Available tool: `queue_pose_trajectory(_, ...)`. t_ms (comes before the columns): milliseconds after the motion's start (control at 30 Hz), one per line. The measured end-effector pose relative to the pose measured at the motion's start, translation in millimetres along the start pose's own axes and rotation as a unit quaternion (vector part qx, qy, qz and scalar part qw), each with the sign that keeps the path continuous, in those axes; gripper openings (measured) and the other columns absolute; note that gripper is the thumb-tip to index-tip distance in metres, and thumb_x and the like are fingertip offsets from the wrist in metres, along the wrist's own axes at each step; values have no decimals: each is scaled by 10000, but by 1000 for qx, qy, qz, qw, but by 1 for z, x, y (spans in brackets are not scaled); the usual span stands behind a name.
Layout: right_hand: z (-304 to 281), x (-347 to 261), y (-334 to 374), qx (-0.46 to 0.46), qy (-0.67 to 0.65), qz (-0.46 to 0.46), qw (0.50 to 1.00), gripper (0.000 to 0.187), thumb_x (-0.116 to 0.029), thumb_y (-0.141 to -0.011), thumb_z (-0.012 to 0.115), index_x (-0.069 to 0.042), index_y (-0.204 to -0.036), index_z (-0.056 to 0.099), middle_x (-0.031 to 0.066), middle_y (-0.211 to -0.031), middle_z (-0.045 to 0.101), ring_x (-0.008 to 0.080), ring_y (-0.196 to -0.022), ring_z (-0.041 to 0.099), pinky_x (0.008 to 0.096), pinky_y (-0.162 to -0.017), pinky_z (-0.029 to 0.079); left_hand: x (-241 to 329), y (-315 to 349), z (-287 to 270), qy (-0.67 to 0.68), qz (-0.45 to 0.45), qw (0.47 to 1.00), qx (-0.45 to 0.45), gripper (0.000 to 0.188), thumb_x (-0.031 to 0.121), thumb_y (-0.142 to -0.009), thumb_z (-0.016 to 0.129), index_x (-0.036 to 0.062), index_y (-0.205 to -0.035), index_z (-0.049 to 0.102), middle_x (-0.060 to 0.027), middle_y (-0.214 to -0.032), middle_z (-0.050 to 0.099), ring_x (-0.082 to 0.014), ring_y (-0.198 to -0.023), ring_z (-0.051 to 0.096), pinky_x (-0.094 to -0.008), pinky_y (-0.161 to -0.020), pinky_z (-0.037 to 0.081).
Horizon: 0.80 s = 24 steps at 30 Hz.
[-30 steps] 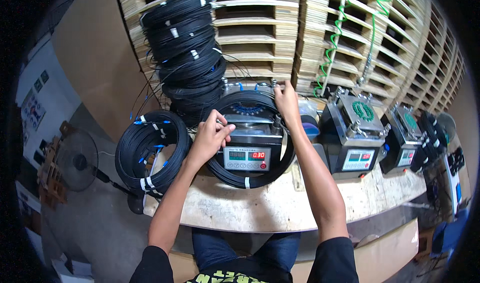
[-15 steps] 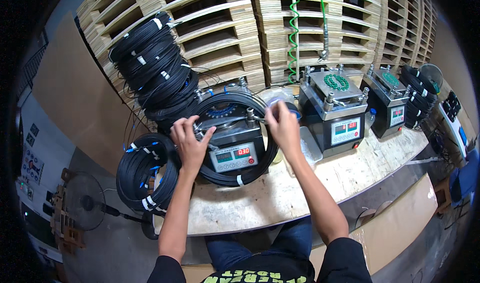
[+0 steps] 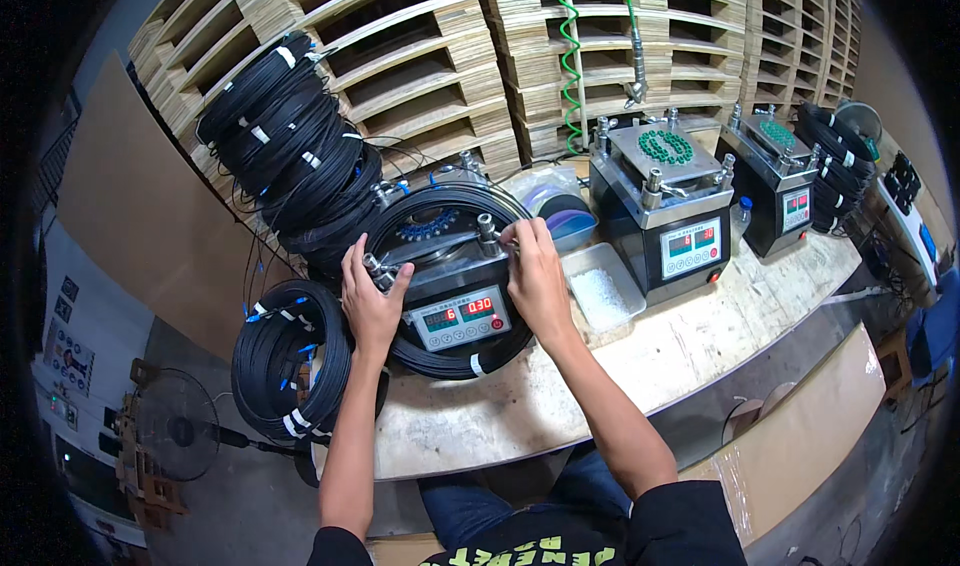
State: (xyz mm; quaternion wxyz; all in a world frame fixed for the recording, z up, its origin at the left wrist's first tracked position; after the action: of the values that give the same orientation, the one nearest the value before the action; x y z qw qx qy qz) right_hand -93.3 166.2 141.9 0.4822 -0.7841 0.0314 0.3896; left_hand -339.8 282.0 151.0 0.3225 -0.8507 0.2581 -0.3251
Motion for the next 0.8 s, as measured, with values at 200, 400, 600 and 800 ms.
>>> queue_pose_trajectory(200, -16, -3, 7, 0, -24, 159, 987, 328, -91, -856, 750, -20, -1134, 591, 175, -1051, 525, 175, -795, 555, 325, -630, 442, -6, 3, -2, -13, 16, 1000, 12, 862, 630, -861, 669, 22, -1431, 452, -210, -1379, 511, -397, -1245, 539, -479, -1039, 436)
queue_pose_trajectory(400, 2, 14, 7, -75, -37, 177, 981, 229, -79, -873, 721, -2, -1040, 584, 119, -784, 559, 180, -635, 505, 330, -578, 428, -4, 3, -1, 22, 14, 1000, 7, 860, 631, -858, 673, 27, -1433, 463, -199, -1373, 518, -392, -1226, 555, -477, -1013, 455)
queue_pose_trajectory(600, -6, -3, 2, -9, -51, 97, 994, 100, -16, -889, 671, 17, -933, 587, 126, -711, 565, 211, -592, 518, 339, -571, 434, -3, 3, -4, 16, 5, 1000, 5, 833, 581, -860, 697, 31, -1439, 461, -211, -1378, 514, -403, -1218, 565, -477, -996, 470)
queue_pose_trajectory(800, 24, -35, 12, -50, -48, 29, 997, 144, -29, -902, 679, 23, -860, 551, 155, -718, 553, 270, -590, 552, 370, -554, 433, -1, 3, -7, -26, -10, 999, 19, 857, 578, -831, 719, 13, -1420, 459, -198, -1363, 511, -387, -1230, 542, -473, -1029, 443)
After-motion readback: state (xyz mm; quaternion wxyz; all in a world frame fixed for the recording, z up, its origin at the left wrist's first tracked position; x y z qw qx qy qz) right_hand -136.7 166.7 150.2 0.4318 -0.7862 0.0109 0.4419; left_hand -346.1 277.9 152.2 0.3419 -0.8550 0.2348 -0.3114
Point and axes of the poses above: each hand's wrist, its own y-axis away from the middle knuckle, its own z-axis out of the palm, x = y × z, the point moved 9 cm from there along -y, towards the middle knuckle
